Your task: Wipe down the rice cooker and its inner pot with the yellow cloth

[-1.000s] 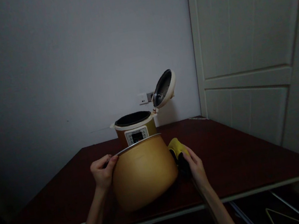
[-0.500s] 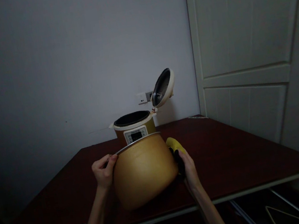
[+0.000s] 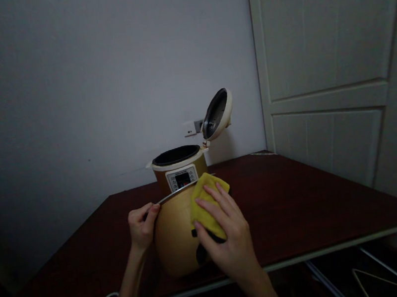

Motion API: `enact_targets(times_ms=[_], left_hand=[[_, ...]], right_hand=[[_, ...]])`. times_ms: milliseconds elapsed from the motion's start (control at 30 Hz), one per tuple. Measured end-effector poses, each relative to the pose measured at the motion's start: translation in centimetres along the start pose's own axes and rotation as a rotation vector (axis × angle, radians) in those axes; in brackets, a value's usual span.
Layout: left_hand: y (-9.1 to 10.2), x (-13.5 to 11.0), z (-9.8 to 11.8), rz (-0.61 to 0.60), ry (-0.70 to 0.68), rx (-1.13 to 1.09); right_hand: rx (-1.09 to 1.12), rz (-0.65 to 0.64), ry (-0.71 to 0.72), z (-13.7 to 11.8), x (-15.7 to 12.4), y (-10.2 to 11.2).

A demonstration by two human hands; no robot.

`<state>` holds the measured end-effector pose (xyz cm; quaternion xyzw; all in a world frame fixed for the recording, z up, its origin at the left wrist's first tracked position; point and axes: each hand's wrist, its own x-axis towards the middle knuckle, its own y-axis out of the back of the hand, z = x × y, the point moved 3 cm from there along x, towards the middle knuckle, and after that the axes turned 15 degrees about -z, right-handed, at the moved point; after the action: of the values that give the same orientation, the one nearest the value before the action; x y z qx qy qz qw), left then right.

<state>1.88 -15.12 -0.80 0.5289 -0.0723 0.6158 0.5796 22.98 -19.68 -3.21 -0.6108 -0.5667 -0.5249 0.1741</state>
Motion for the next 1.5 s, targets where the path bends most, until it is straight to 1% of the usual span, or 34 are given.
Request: enact_targets(times_ms=[100, 167, 233, 300, 433, 533, 600, 667, 767, 833, 867, 933, 967, 1033, 1133, 1167, 1233, 1300, 1367, 1433, 1500], left_hand=[[0.0, -0.1, -0.2, -0.008, 0.011, -0.012], [0.0, -0.2, -0.2, -0.013, 0.012, -0.013], [0.0, -0.2, -0.1, -0.017, 0.014, -0.019], [0.0, -0.2, 0.0, -0.015, 0.023, -0.035], [-0.1, 0.1, 0.1, -0.005, 0.047, -0.054], [0.0, 0.2, -0.1, -0.009, 0.060, -0.057], [0.1, 0.0, -0.3, -0.003, 0.060, -0.066], [0.2, -0.2, -0.5, 0.010, 0.052, -0.075], [0.3, -0.3, -0.7, 0.042, 0.046, -0.071], [0.2, -0.3, -0.8, 0.049, 0.038, -0.058], [0.2, -0.3, -0.7, 0.046, 0.028, -0.048], [0.1, -0.2, -0.6, 0.034, 0.003, -0.024], [0.0, -0.2, -0.6, 0.032, -0.008, -0.012], [0.0, -0.1, -0.4, 0.032, -0.016, 0.002], [0.0, 0.1, -0.2, 0.032, -0.004, 0.006], [0.0, 0.2, -0.1, 0.025, -0.001, 0.004], [-0.1, 0.3, 0.0, 0.008, -0.002, -0.007], [-0.1, 0.3, 0.1, -0.002, 0.000, -0.020], [-0.1, 0.1, 0.0, 0.008, 0.015, -0.027], [0.0, -0.2, -0.3, 0.030, 0.040, -0.033], [0.2, -0.6, -0.8, 0.058, 0.058, -0.041]], right_hand=[[-0.195, -0.116, 0.140, -3.1, 0.0, -1.3], [-0.273, -0.190, 0.198, -4.5, 0.0, -2.1], [-0.303, -0.227, 0.216, -5.1, 0.0, -2.6], [-0.285, -0.220, 0.212, -4.8, 0.2, -2.5], [-0.155, -0.130, 0.173, -2.9, 0.7, -1.4], [-0.005, -0.028, 0.084, -1.0, 1.2, -0.2], [0.127, 0.034, -0.025, 0.8, 1.4, 0.4], [0.282, 0.080, -0.171, 3.0, 1.4, 0.7], [0.497, 0.108, -0.407, 6.7, 0.9, 0.7], [0.566, 0.118, -0.509, 8.4, 0.5, 0.5], [0.566, 0.127, -0.527, 8.8, 0.3, 0.5], [0.503, 0.153, -0.489, 8.5, 0.0, 0.5], [0.447, 0.158, -0.431, 7.7, 0.1, 0.6], [0.296, 0.115, -0.248, 5.0, 0.4, 0.6], [0.017, -0.070, 0.060, -0.1, 1.1, -0.1], [-0.069, -0.137, 0.132, -1.6, 1.4, -0.5], [-0.185, -0.237, 0.218, -3.5, 1.7, -1.1], [-0.222, -0.289, 0.262, -4.1, 1.9, -1.4], [-0.195, -0.290, 0.278, -3.6, 2.0, -1.3], [-0.120, -0.239, 0.257, -2.4, 2.1, -0.8], [-0.004, -0.152, 0.195, -0.7, 2.2, -0.1]])
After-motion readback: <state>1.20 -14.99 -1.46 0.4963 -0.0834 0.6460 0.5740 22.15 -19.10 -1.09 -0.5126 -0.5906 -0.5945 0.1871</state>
